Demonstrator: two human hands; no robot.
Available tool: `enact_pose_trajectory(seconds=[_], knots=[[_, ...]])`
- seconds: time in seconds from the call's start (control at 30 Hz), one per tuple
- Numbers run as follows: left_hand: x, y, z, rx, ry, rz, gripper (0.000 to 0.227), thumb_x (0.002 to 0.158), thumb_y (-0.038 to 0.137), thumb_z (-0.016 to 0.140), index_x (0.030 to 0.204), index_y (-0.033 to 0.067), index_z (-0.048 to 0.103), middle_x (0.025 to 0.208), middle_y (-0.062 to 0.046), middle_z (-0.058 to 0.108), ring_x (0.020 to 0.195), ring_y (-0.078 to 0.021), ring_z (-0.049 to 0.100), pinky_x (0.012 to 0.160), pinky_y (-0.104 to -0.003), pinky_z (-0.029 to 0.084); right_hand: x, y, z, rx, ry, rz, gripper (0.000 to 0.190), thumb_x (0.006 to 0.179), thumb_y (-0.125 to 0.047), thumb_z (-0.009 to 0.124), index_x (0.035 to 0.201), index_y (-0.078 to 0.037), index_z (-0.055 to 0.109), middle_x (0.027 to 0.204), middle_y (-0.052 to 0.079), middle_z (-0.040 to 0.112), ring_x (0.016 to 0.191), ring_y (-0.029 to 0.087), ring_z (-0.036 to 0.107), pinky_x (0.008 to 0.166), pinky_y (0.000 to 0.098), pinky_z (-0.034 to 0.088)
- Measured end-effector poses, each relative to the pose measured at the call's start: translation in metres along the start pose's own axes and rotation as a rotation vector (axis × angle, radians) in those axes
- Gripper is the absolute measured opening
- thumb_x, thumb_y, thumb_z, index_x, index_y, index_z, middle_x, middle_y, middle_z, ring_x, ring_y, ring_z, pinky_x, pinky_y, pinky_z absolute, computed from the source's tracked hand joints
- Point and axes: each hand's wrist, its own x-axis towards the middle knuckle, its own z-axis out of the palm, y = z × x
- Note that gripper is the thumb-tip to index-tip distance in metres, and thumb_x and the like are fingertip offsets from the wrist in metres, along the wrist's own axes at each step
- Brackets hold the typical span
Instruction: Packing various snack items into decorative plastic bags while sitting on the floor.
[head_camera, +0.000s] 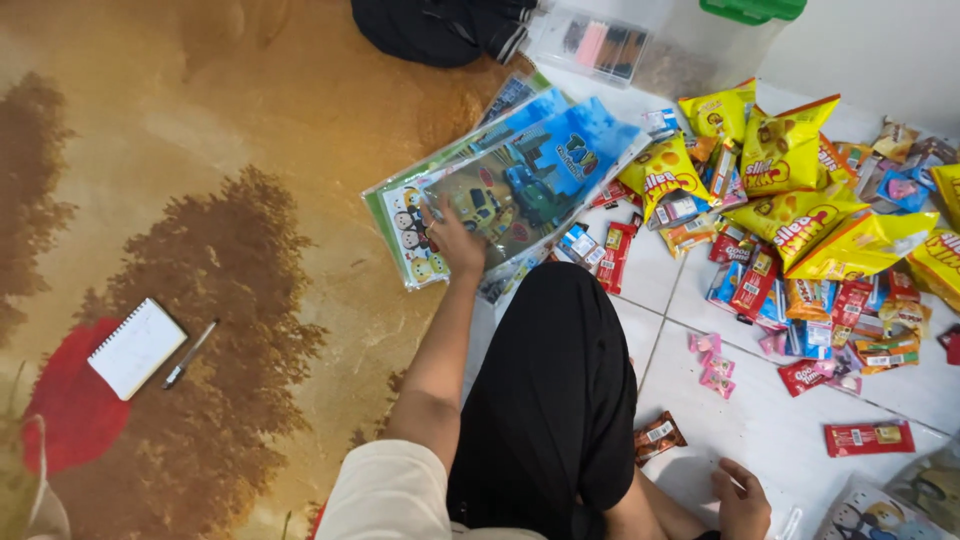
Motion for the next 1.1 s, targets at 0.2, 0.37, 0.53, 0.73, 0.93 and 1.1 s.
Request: enact_pose_trajectory(seconds=[0.2, 0.37, 0.53, 0.73, 0.93, 1.1], knots=[[0.012, -0.024, 0.02, -0.195, 0.137, 0.077, 0.072, 0.07, -0.007, 0.087, 0.13, 0.0252, 0.064, 0.151, -0.02, 0.037, 0.13, -0.0401, 0.054, 0.105, -0.048, 0.055, 0.006, 0.001, -0.002, -0.08, -0.046, 0.02, 0.03, 0.091, -0.017, 0.071, 0.121, -0.016, 0.077, 0.113, 0.001, 0.076, 0.09, 0.019, 0.068, 0.09, 0.0318, 0.048], [-0.038, 0.092, -0.023, -0.512, -0.146, -0.08, 0.05, 0.081, 0.002, 0.079, 0.124, 0.0245, 0.069, 0.137, -0.004, 0.064, 0.106, -0.0191, 0.058, 0.074, -0.029, 0.059, 0.007, 0.002, 0.001, -0.005, -0.069, 0.007, 0.03, 0.093, -0.014, 0.071, 0.122, -0.011, 0.075, 0.109, 0.006, 0.076, 0.082, 0.022, 0.067, 0.077, 0.0345, 0.052], [-0.134, 0.149, -0.017, -0.367, -0.455, 0.785, 0.046, 0.091, 0.004, 0.069, 0.133, 0.0228, 0.066, 0.125, -0.001, 0.075, 0.105, -0.016, 0.074, 0.092, -0.029, 0.056, 0.006, 0.002, 0.002, -0.02, -0.044, 0.015, 0.032, 0.091, -0.021, 0.073, 0.122, -0.015, 0.077, 0.108, 0.004, 0.077, 0.089, 0.019, 0.066, 0.086, 0.0333, 0.049], [-0.283, 0.117, 0.036, -0.217, -0.859, 1.331, 0.057, 0.085, -0.017, 0.058, 0.124, 0.022, 0.073, 0.127, -0.009, 0.073, 0.115, -0.0296, 0.065, 0.104, -0.041, 0.048, -0.004, -0.008, 0.0, 0.302, -0.099, -0.009, 0.035, 0.099, -0.018, 0.066, 0.13, -0.003, 0.071, 0.114, 0.014, 0.075, 0.096, 0.02, 0.066, 0.085, 0.0307, 0.05], [-0.36, 0.01, 0.068, 0.319, -1.373, 1.67, 0.052, 0.077, 0.001, 0.066, 0.121, 0.027, 0.076, 0.14, 0.014, 0.065, 0.137, -0.0232, 0.059, 0.111, -0.079, 0.025, 0.03, 0.068, 0.009, 1.171, -0.205, 0.152, 0.061, 0.104, -0.074, 0.048, 0.115, -0.019, 0.071, 0.107, -0.001, 0.071, 0.104, 0.018, 0.065, 0.097, 0.0405, 0.05], [-0.358, -0.011, 0.049, 0.384, -1.225, 1.884, 0.038, 0.09, 0.014, 0.069, 0.121, 0.0345, 0.073, 0.127, 0.015, 0.071, 0.13, -0.0114, 0.061, 0.126, -0.065, 0.013, -0.005, -0.017, -0.03, 1.243, -0.105, 0.024, 0.048, 0.102, -0.011, 0.059, 0.149, -0.017, 0.052, 0.122, 0.0, 0.058, 0.11, 0.022, 0.064, 0.098, 0.0487, 0.053]])
